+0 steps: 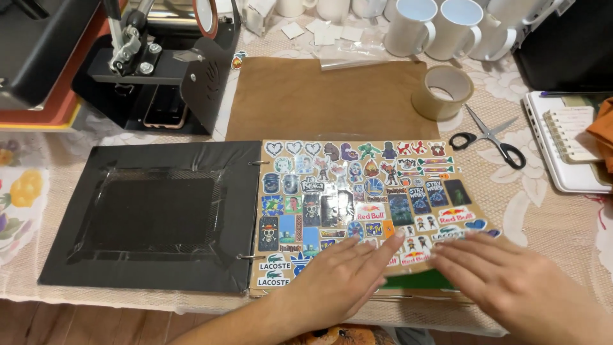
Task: Peeling decorative stickers from backing sheets and placing them into a sticker album, including occasional trimming with scissors.
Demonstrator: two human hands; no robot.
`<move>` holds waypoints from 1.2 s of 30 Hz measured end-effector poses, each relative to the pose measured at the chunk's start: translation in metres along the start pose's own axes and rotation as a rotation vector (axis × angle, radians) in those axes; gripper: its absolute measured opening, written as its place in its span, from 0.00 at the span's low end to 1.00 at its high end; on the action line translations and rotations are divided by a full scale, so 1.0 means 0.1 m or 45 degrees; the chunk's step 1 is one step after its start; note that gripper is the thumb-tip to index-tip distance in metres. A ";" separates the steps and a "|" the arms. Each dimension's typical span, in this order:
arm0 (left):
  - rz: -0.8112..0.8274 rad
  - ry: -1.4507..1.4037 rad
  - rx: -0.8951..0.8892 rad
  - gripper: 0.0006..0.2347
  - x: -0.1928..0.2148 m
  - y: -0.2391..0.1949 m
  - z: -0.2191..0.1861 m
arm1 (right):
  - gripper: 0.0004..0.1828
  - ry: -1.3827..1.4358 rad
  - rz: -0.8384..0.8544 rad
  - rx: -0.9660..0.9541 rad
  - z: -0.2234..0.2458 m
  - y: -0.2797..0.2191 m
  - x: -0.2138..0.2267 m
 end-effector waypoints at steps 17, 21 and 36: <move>-0.501 -1.644 1.489 0.46 0.08 -0.33 1.01 | 0.41 -0.157 -0.791 -0.587 -0.50 0.28 0.94; -0.551 -1.667 1.548 0.46 0.06 -0.41 1.10 | 0.45 -0.042 -0.807 -0.583 -0.51 0.27 0.91; -1.610 -0.913 1.071 0.42 1.55 -1.15 1.00 | 0.40 -0.080 -0.624 -0.645 -0.65 0.49 0.54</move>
Point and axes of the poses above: each hand's wrist, its own y-axis towards the middle knuckle, its own x-axis out of the back of the hand, z = x × y, the point moved 10 cm from there along y, towards the middle knuckle, and after that the axes turned 12 degrees about -z, right-handed, at the moved point
